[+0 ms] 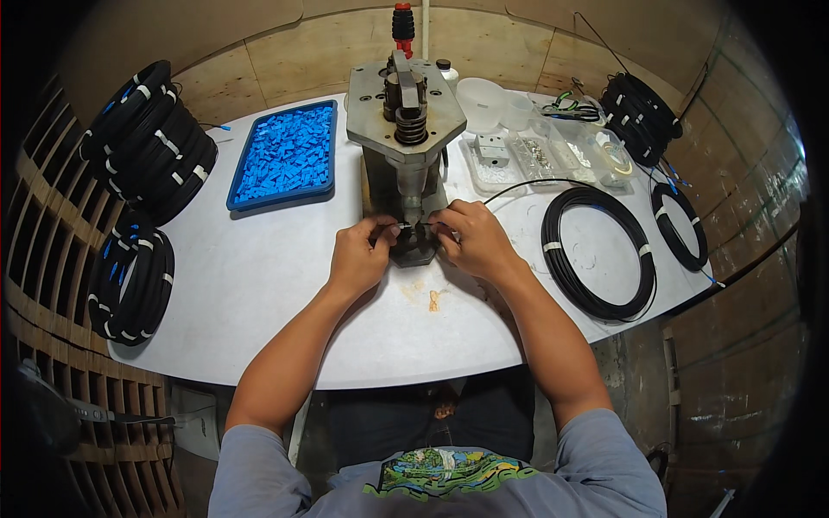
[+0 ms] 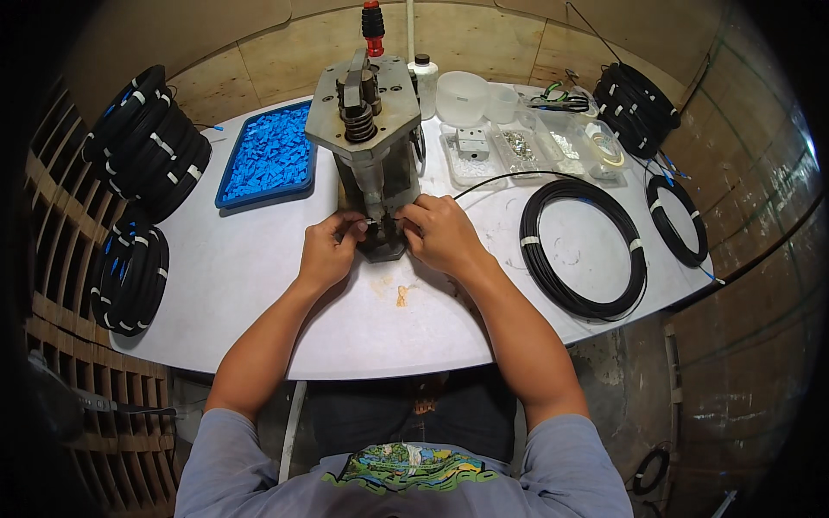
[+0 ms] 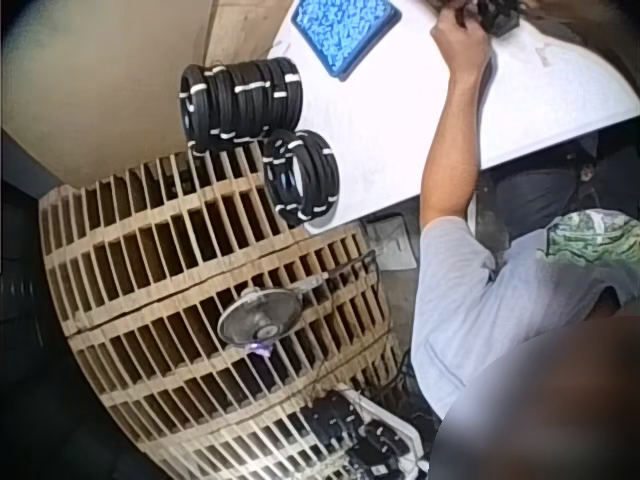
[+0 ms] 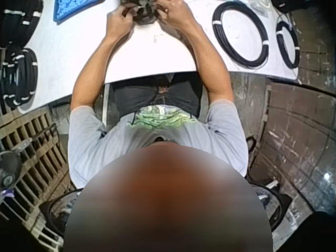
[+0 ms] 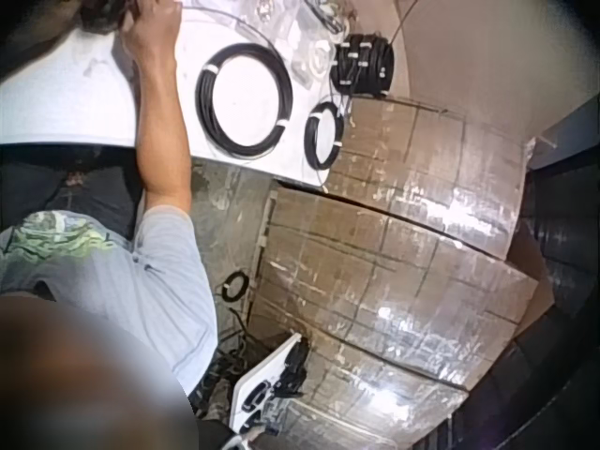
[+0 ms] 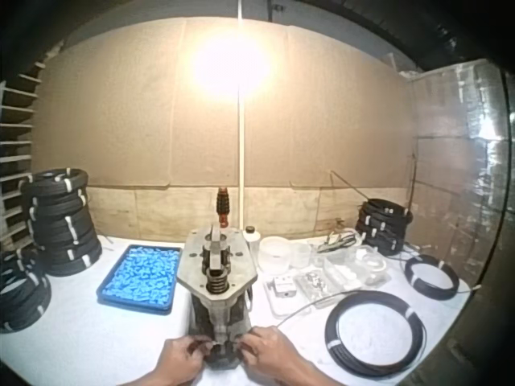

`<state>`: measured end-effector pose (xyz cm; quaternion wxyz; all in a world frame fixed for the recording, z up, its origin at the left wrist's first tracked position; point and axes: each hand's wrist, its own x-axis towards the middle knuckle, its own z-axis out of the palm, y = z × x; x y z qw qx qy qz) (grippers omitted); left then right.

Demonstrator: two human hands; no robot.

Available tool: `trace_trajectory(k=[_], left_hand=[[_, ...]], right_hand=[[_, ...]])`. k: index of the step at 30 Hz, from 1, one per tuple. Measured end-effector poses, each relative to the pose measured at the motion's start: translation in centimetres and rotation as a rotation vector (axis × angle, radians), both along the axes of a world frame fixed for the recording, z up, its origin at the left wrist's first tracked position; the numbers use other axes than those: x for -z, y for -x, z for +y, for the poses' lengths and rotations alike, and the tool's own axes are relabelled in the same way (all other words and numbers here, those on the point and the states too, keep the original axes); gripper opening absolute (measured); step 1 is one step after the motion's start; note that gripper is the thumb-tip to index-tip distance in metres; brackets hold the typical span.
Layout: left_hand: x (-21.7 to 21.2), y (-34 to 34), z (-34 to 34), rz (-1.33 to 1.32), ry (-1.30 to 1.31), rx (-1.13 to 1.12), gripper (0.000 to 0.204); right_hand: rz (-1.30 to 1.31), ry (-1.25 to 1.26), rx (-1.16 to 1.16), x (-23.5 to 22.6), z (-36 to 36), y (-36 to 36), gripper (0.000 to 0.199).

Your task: Attaching a blue plastic connector to a black wire cable using a manual pressing machine.

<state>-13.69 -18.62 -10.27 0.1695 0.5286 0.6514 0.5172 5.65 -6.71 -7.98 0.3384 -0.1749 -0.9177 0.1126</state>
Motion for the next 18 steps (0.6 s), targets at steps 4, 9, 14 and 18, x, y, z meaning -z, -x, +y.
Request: trace_trajectory(k=[4, 9, 14, 18], left_hand=[[0.07, 0.00, 0.08, -0.002, -0.001, -0.001, 0.019], [0.05, 0.09, 0.02, 0.008, 0.011, -0.001, 0.019], [0.05, 0.09, 0.06, 0.019, 0.007, 0.004, 0.019], [0.06, 0.13, 0.03, 0.028, 0.010, -0.001, 0.019]], right_hand=[[-0.009, -0.009, 0.001, 0.05, 0.11, -0.03, 0.020], [-0.006, -0.026, -0.001, 0.05, 0.06, 0.00, 0.021], [-0.001, -0.020, -0.014, 0.04, 0.06, -0.09, 0.022], [-0.008, -0.024, -0.009, 0.03, 0.06, -0.07, 0.022]])
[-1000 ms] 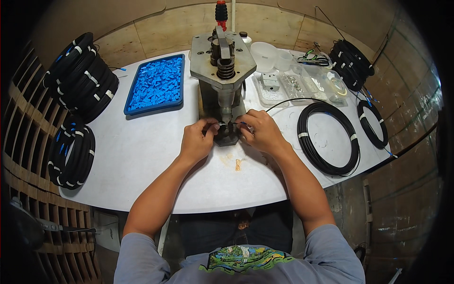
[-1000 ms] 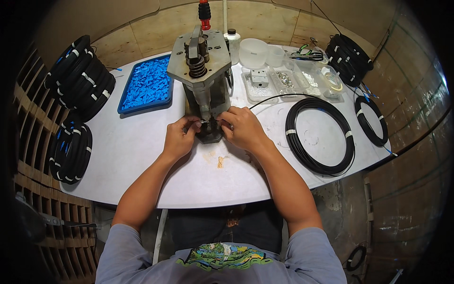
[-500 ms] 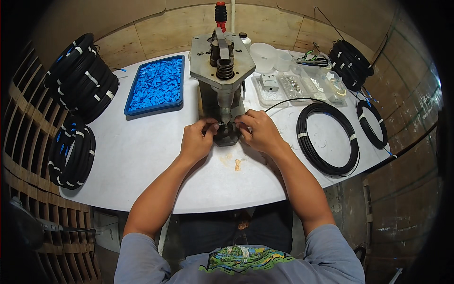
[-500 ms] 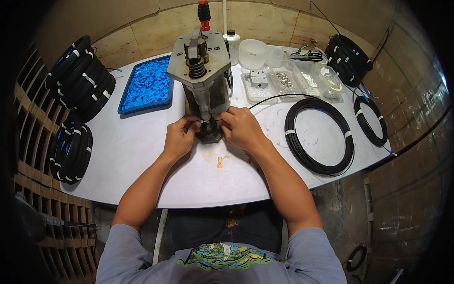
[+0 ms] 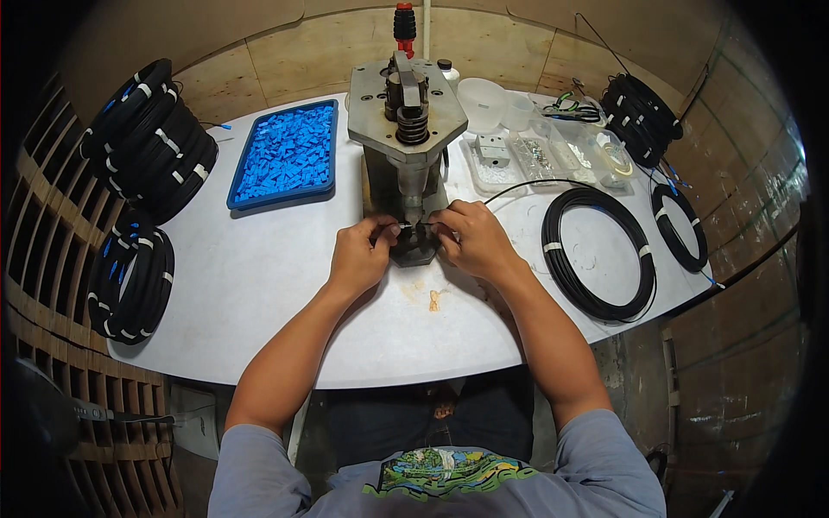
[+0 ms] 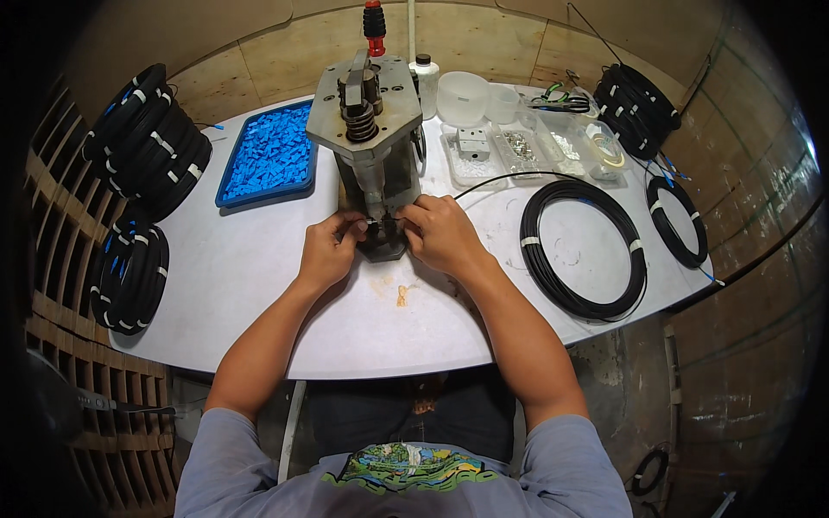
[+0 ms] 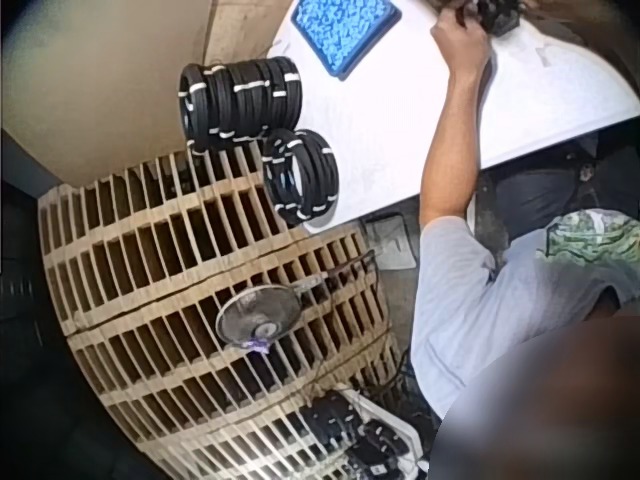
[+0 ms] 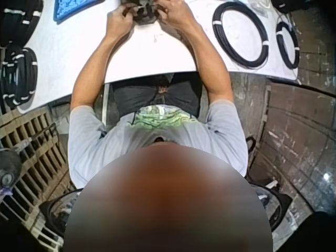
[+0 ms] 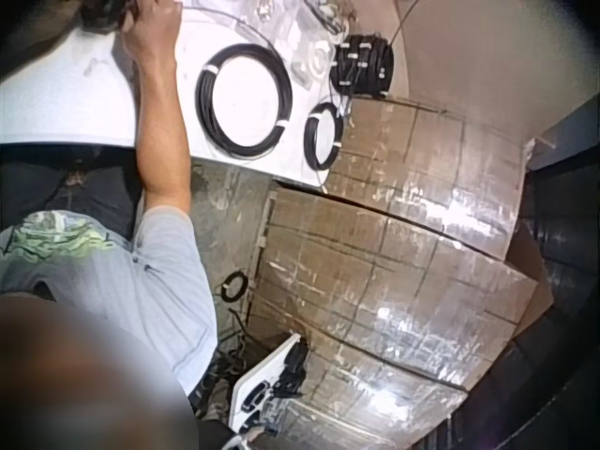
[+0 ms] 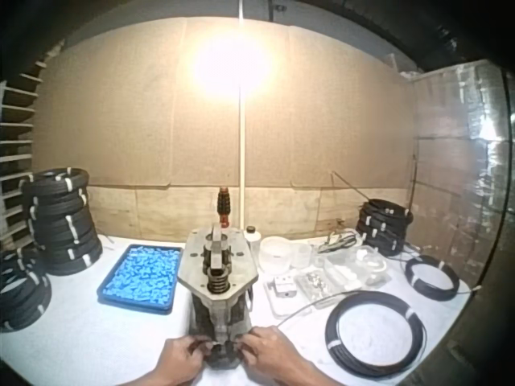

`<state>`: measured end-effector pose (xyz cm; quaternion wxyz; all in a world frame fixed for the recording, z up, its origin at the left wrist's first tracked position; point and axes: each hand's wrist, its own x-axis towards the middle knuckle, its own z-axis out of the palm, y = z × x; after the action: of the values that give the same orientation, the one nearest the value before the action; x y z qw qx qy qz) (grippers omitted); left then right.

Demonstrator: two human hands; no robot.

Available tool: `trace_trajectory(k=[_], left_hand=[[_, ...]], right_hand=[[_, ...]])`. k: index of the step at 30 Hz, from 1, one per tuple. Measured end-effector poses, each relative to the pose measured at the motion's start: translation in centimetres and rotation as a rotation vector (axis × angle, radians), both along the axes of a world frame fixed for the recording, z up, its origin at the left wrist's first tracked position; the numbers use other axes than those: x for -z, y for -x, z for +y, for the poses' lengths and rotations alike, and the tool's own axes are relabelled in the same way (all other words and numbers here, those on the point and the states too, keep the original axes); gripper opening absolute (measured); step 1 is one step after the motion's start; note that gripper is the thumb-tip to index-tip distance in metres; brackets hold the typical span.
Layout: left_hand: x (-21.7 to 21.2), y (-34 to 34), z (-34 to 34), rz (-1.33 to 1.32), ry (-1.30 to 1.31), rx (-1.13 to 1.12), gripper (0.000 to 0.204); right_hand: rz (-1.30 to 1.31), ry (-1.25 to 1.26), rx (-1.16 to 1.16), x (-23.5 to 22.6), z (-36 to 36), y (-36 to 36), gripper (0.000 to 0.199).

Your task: Attaching a blue plastic connector to a black wire cable using a manual pressing machine.

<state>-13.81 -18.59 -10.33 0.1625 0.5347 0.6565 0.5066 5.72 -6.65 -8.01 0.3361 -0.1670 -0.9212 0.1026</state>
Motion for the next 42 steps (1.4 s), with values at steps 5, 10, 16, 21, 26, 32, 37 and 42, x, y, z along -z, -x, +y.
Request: trace_trajectory(k=[5, 10, 16, 21, 26, 32, 37, 42], left_hand=[[-0.08, -0.08, -0.01, -0.021, -0.001, 0.000, 0.019], [0.08, -0.01, 0.00, -0.005, -0.007, 0.005, 0.019], [-0.11, -0.12, -0.06, -0.031, -0.002, 0.001, 0.019], [-0.11, -0.05, -0.02, -0.009, 0.000, -0.003, 0.020], [-0.03, -0.06, 0.04, -0.011, -0.007, -0.005, 0.021], [-0.13, 0.00, -0.05, -0.010, -0.003, 0.004, 0.021], [-0.10, -0.13, 0.00, -0.029, -0.004, 0.004, 0.020], [-0.11, -0.11, -0.05, -0.027, -0.001, 0.004, 0.019]], right_hand=[[-0.007, 0.001, 0.008, -0.10, -0.03, -0.03, 0.022], [-0.002, 0.019, 0.000, -0.15, -0.06, -0.01, 0.021], [-0.001, 0.004, 0.005, -0.27, -0.13, -0.05, 0.020], [-0.003, 0.023, 0.005, -0.33, -0.18, -0.05, 0.020], [-0.007, 0.024, 0.010, -0.24, -0.12, -0.06, 0.021], [-0.003, 0.024, 0.009, -0.22, -0.13, -0.05, 0.022], [0.022, 0.008, 0.011, -0.08, -0.12, 0.05, 0.018], [-0.006, 0.015, 0.013, -0.32, -0.22, -0.14, 0.023]])
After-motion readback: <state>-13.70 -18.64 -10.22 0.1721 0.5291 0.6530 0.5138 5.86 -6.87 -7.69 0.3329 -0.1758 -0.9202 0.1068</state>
